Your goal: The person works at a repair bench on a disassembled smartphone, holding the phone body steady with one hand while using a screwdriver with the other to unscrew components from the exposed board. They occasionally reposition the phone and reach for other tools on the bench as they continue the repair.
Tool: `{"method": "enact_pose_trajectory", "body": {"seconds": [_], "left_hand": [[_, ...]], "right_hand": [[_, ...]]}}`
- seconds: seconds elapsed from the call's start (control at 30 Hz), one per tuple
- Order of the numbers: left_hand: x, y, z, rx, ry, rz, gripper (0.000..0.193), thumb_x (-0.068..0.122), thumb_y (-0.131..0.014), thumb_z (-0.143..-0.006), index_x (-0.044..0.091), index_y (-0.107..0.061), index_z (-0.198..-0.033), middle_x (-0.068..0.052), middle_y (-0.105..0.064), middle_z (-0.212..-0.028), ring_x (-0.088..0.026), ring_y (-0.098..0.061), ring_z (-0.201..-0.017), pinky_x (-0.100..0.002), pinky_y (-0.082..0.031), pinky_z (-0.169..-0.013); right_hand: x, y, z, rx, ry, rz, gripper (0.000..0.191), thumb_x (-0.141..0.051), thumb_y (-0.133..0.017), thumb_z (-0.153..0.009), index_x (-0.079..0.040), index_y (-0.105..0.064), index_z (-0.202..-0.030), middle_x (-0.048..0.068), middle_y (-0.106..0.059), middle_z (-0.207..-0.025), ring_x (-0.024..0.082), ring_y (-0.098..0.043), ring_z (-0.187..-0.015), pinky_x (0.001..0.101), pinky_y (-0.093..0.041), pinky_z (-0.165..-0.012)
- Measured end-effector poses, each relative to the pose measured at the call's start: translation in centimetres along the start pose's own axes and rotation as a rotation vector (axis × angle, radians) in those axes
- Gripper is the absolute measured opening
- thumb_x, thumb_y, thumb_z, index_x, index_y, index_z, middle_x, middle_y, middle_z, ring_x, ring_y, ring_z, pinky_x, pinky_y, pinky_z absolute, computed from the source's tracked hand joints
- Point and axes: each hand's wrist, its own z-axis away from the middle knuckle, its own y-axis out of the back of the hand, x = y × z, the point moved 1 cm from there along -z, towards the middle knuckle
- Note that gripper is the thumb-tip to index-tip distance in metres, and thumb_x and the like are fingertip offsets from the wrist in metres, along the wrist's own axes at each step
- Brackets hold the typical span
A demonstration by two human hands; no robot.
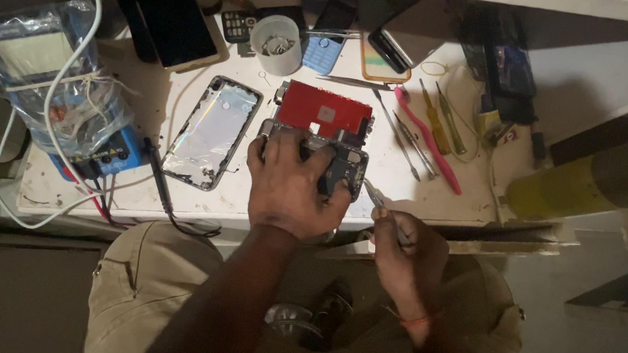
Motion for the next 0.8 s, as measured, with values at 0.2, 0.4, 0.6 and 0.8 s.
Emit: {"method": "enact_pose_trajectory", "body": {"seconds": [0.2,0.4,0.6,0.8], "left_hand": [[0.0,-0.04,0.11,0.038,-0.022,0.018,0.052,0.045,-0.071,-0.071,0.014,-0.076,-0.113,-0.021,-0.053,-0.122,-0.038,-0.046,-0.127,-0.066,-0.022,-0.114],[-0.31,-0.34,0.07,0.026,-0.022,0.016,0.054,0.046,-0.07,-0.071,0.015,-0.076,-0.115,-0.022,-0.053,-0.12,-0.039,-0.045,-0.127,-0.067,-0.022,-0.114],[-0.27,-0.35,-0.02,-0.036,0.01,0.001,0.056,0.047,-0.068,-0.072,0.016,-0.075,-0.118,-0.021,-0.052,-0.122,-0.038,-0.045,-0.128,-0.067,-0.021,-0.116],[-0.21,-0.25,-0.44,-0.123,0.027,-0.04,0.067,0.055,-0.071,-0.07,0.012,-0.072,-0.121,-0.025,-0.05,-0.123,-0.041,-0.041,-0.128,-0.07,-0.017,-0.111]], "right_hand": [[-0.82,0.48,0.37,0.024,0.06,-0.048,0.019,-0.015,-0.063,-0.098,-0.004,-0.078,-0.096,0.004,-0.074,-0.07,0.007,-0.066,-0.059,0.0233,-0.051,-0.054],[-0.64,0.63,0.19,-0.004,-0.017,-0.019,0.022,-0.019,-0.063,-0.098,-0.003,-0.079,-0.095,0.006,-0.074,-0.069,0.011,-0.064,-0.058,0.0265,-0.048,-0.053],[-0.25,0.72,0.33,-0.022,-0.03,-0.11,0.023,-0.018,-0.063,-0.098,-0.002,-0.079,-0.101,0.008,-0.077,-0.077,0.011,-0.07,-0.067,0.026,-0.055,-0.062],[-0.1,0.36,0.37,0.001,-0.05,-0.151,0.022,-0.018,-0.063,-0.098,-0.003,-0.079,-0.099,0.006,-0.079,-0.08,0.01,-0.07,-0.066,0.0257,-0.055,-0.06]]}}
